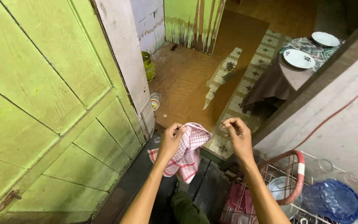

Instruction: The person is folding and manipulating a red and white checkered kitchen towel on a dining table and then placing it on a dish rack.

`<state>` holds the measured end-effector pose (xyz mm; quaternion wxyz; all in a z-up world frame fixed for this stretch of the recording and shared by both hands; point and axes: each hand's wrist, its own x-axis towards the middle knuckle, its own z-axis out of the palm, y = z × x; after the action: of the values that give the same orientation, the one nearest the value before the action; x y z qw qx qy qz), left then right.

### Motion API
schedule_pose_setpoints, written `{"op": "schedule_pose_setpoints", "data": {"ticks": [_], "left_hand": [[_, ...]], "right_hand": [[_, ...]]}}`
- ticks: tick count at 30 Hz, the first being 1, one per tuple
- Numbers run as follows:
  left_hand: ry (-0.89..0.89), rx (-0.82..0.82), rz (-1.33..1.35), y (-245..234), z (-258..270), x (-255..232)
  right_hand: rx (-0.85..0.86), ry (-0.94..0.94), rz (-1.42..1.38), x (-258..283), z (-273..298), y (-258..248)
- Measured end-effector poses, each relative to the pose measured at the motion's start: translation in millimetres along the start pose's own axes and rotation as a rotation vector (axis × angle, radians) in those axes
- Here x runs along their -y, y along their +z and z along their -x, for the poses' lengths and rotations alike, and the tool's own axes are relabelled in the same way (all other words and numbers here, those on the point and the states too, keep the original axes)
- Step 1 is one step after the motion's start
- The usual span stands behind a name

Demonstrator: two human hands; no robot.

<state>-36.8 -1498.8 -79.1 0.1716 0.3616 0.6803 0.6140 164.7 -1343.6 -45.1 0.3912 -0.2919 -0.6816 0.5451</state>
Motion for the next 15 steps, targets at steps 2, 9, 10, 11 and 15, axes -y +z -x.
{"op": "schedule_pose_setpoints", "data": {"ticks": [2,9,10,11,15], "left_hand": [[0.004,0.057,-0.034,7,-17,-9],[0.078,0.205,-0.081,20,-138,33],[0.082,0.205,-0.088,21,-162,37],[0.079,0.24,-0.159,21,-185,40],[0.15,0.359,-0.243,33,-270,7]], "right_hand": [[0.114,0.009,0.097,14,-17,25],[0.327,0.073,0.13,-95,-136,73],[0.326,0.069,0.124,-103,-155,74],[0.296,0.094,0.13,-111,-173,74],[0.18,0.129,0.118,-121,-256,63]]}}
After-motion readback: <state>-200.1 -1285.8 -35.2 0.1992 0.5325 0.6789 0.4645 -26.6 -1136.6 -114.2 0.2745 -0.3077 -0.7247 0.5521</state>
